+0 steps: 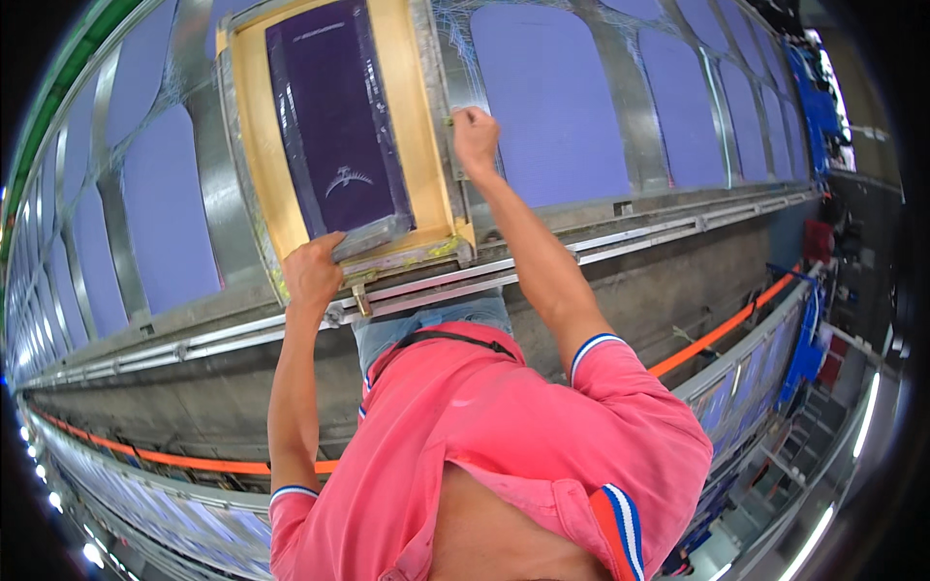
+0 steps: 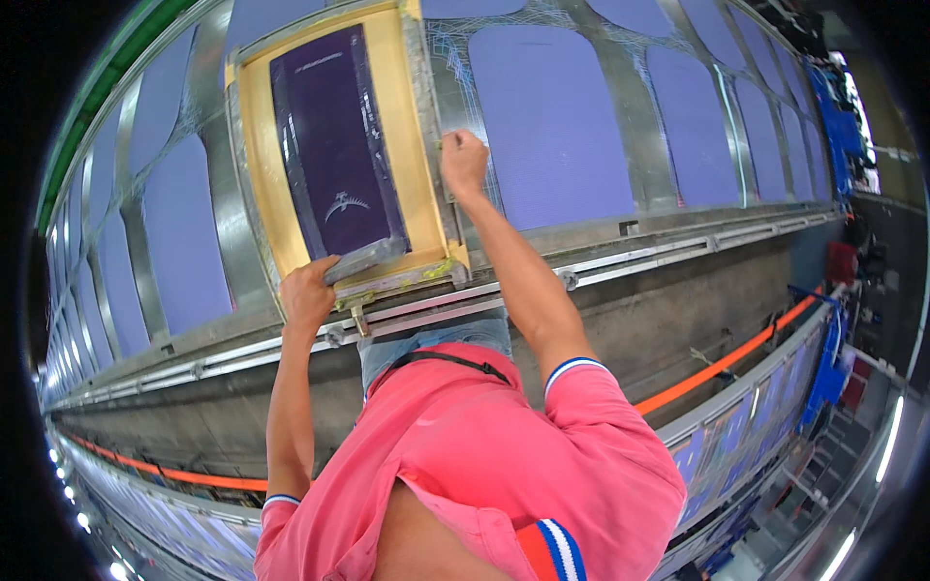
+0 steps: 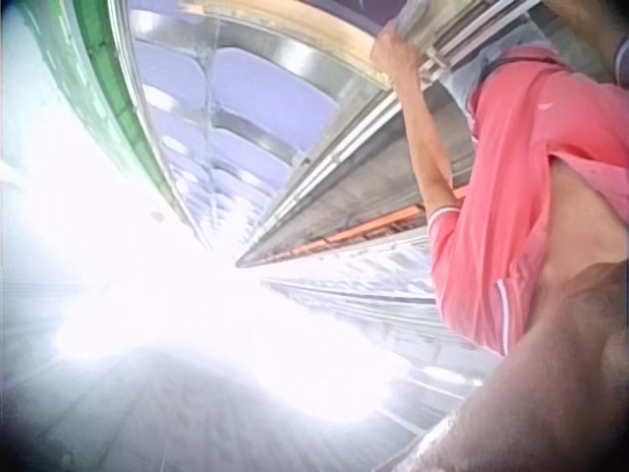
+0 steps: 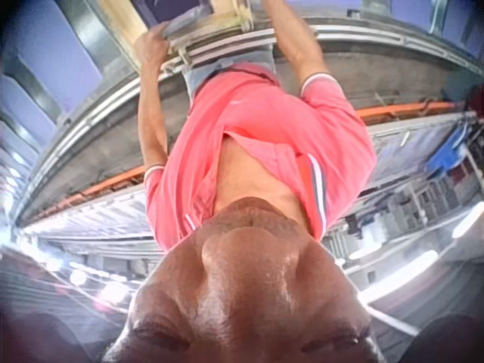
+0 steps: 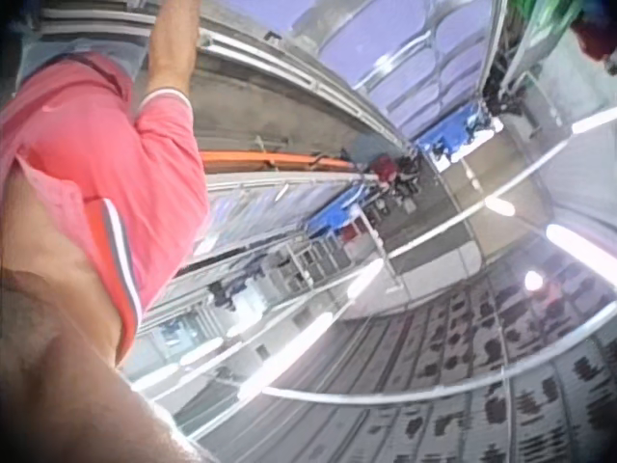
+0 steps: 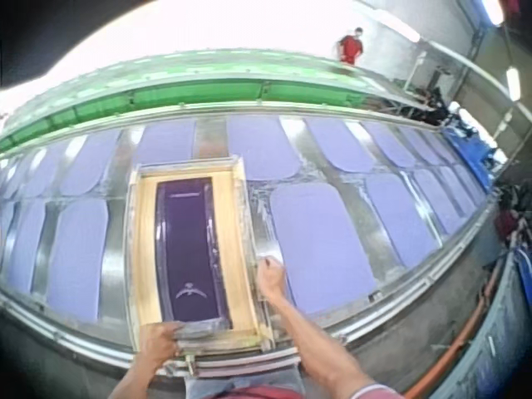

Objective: The person performs screen printing by repeatedly pulling a squeegee across a screen frame to transfer ink onto a purple substrate. Another person pours additional ink into the screen, and the wearer continues the squeegee strokes to spread the ink evenly.

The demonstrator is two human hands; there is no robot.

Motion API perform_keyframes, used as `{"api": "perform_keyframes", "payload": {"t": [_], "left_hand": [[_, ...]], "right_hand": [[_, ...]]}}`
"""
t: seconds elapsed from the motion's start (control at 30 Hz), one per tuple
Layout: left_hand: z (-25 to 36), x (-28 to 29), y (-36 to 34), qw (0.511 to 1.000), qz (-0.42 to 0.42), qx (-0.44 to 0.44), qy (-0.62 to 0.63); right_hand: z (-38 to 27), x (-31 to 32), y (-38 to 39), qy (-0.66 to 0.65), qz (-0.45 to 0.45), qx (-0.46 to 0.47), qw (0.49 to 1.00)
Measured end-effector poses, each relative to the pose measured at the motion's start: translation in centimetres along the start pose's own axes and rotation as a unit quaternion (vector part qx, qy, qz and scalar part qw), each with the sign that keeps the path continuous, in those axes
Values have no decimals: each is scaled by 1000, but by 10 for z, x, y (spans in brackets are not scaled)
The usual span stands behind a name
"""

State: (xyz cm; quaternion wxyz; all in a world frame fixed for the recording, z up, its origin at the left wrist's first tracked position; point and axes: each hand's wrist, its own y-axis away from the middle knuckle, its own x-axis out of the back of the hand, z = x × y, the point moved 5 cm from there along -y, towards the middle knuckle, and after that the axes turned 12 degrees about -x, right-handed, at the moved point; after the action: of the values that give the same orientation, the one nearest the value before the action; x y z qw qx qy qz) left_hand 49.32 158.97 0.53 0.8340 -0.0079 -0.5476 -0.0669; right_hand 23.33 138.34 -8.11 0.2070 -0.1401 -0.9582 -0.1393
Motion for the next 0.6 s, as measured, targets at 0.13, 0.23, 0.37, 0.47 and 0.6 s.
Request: {"api": "perform_keyframes", "payload": {"t": [0.13,0.23,0.37,0.47,0.6], "left_hand": [[-17,18,15,999,-40,7,-1],[-33,11,27,999,-42,-7,7],[-33,-23,43,998,-17,-51,23],[-31,-29,51,998,-20,-62,8],[-39,-17,16,991,95,-91,-5]], "right_hand": [[-4,-14,11,44,7,-34,998],[-15,-24,14,69,24,-20,997],[6,-31,-3,79,52,42,995],[4,-38,1,115,9,19,993],[0,-39,9,138,18,1,990]]}}
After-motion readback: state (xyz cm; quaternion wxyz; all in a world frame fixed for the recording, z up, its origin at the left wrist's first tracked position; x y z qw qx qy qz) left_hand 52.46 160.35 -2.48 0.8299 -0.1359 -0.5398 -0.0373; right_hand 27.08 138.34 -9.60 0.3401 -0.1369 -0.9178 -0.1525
